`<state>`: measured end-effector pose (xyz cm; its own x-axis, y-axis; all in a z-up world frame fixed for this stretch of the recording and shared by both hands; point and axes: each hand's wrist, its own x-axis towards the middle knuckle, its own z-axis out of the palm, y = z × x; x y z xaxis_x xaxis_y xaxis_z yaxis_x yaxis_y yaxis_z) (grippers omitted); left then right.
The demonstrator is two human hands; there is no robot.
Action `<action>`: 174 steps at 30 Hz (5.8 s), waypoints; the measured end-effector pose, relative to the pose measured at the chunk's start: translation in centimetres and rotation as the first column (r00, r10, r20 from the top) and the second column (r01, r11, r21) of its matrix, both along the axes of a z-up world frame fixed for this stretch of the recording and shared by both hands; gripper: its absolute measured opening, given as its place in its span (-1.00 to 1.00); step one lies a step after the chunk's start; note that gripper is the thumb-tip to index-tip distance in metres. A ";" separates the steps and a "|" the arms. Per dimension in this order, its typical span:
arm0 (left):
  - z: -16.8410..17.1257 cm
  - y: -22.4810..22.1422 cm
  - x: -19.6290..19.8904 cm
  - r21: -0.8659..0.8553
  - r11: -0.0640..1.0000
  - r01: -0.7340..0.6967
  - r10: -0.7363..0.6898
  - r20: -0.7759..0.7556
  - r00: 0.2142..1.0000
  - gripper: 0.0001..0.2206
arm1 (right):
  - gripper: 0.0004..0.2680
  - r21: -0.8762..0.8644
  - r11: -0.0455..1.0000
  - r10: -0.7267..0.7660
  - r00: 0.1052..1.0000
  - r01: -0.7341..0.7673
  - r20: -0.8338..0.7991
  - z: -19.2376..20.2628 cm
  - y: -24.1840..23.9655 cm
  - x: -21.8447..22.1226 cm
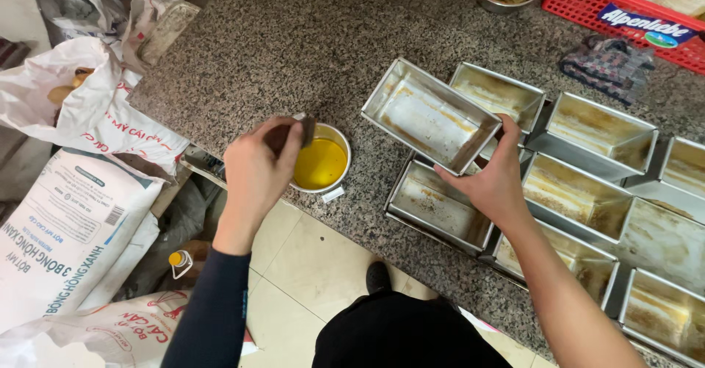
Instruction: The person coats the interior surfaces of several metal baking tins with oil using a brush, dipping the brush into a bowl of oil between tins.
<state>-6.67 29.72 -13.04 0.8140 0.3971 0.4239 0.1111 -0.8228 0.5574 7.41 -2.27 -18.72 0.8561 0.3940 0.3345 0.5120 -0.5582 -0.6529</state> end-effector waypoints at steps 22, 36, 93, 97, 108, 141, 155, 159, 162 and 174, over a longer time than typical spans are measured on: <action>9.7 -14.6 2.9 0.088 0.760 0.644 -0.637 -0.094 0.765 -0.74 | -0.25 -0.138 0.879 0.471 0.784 -0.457 0.405 7.6 -3.8 1.8; 11.6 -21.7 3.1 0.150 0.717 0.681 -0.672 -0.111 0.732 -0.76 | -0.30 -0.082 0.858 0.459 0.687 -0.507 0.564 8.8 -8.8 3.2; 12.7 -22.2 3.5 0.464 0.697 0.546 -0.470 -0.279 0.837 -0.76 | -0.27 -0.115 0.942 0.319 0.739 -0.315 0.594 9.7 -15.4 3.7; 11.9 -22.8 5.4 0.621 0.654 0.431 -0.361 -0.245 0.900 -0.82 | -0.27 -0.106 0.936 0.325 0.710 -0.335 0.624 9.9 -14.6 2.8; 10.7 -24.8 5.4 0.629 0.604 0.489 -0.230 -0.450 0.863 -0.94 | -0.31 -0.185 0.946 0.323 0.704 -0.268 0.633 10.0 -14.1 2.6; 10.0 -23.1 4.8 0.217 0.749 0.626 -0.623 -0.093 0.777 -0.66 | -0.33 -0.049 0.963 0.234 0.736 -0.264 0.635 8.5 -11.9 2.4; 9.4 -22.7 4.9 0.414 0.801 0.433 -0.418 -0.132 0.899 -0.67 | -0.33 -0.052 0.983 0.163 0.702 -0.177 0.693 7.9 -12.8 2.9; 9.2 -23.2 3.9 0.237 0.761 0.604 -0.613 -0.039 0.789 -0.72 | -0.33 -0.069 0.985 0.160 0.713 -0.155 0.682 7.9 -13.1 2.9; 9.4 -22.7 4.3 0.461 0.786 0.412 -0.401 -0.128 0.907 -0.69 | -0.35 -0.066 0.992 0.124 0.712 -0.109 0.691 7.9 -13.3 2.8; 9.9 -23.0 3.3 0.220 0.744 0.632 -0.636 -0.059 0.769 -0.67 | -0.33 -0.093 0.989 0.147 0.710 -0.114 0.689 8.4 -13.3 2.7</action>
